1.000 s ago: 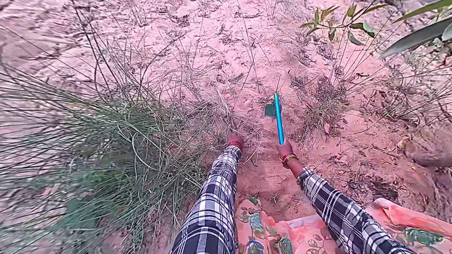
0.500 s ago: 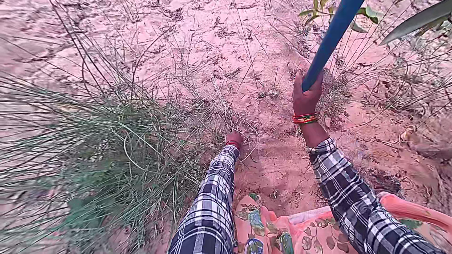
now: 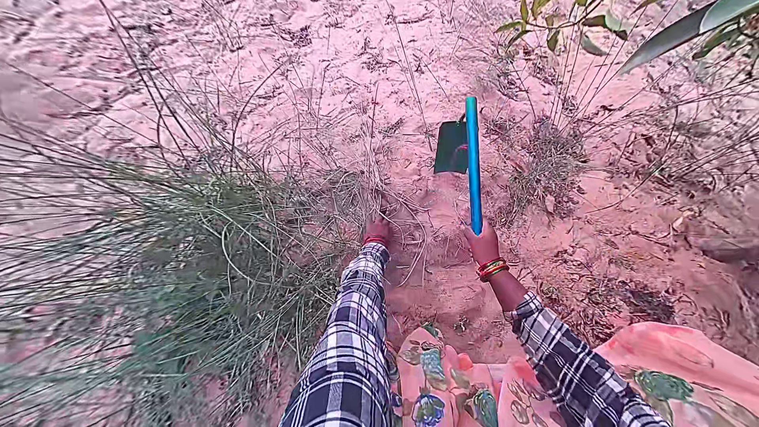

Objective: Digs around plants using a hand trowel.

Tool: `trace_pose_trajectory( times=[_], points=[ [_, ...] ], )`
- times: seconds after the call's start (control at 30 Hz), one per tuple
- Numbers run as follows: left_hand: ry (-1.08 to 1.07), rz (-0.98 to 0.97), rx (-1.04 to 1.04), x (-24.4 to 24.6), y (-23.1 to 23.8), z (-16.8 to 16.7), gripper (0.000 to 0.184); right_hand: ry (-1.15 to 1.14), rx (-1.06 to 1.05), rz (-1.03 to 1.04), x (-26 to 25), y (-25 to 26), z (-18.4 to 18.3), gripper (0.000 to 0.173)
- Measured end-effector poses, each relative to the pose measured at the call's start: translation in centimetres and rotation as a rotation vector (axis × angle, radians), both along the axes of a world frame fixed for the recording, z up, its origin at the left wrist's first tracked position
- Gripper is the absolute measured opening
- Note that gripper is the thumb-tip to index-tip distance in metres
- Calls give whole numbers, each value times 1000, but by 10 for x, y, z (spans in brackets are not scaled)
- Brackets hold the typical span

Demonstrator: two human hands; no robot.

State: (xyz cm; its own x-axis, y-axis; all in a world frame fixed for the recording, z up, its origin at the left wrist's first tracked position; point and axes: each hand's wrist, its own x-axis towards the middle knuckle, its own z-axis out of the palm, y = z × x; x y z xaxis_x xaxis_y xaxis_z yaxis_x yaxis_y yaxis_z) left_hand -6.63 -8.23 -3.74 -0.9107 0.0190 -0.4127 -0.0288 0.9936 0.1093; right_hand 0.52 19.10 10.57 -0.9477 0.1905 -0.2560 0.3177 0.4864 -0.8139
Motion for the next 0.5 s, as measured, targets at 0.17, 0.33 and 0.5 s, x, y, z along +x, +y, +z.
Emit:
trace_pose_trajectory(
  times=[0.17, 0.33, 0.5],
  points=[
    [-1, -27, -40, 0, 3, 20, 36, 618, -86, -67, -31, 30, 94, 40],
    [-57, 85, -37, 1, 7, 12, 38, 1085, -478, -84, -56, 5, 151, 25],
    [-92, 85, -65, 11, 16, 17, 42, 596, -172, -165, -13, -46, -8, 31]
  ],
)
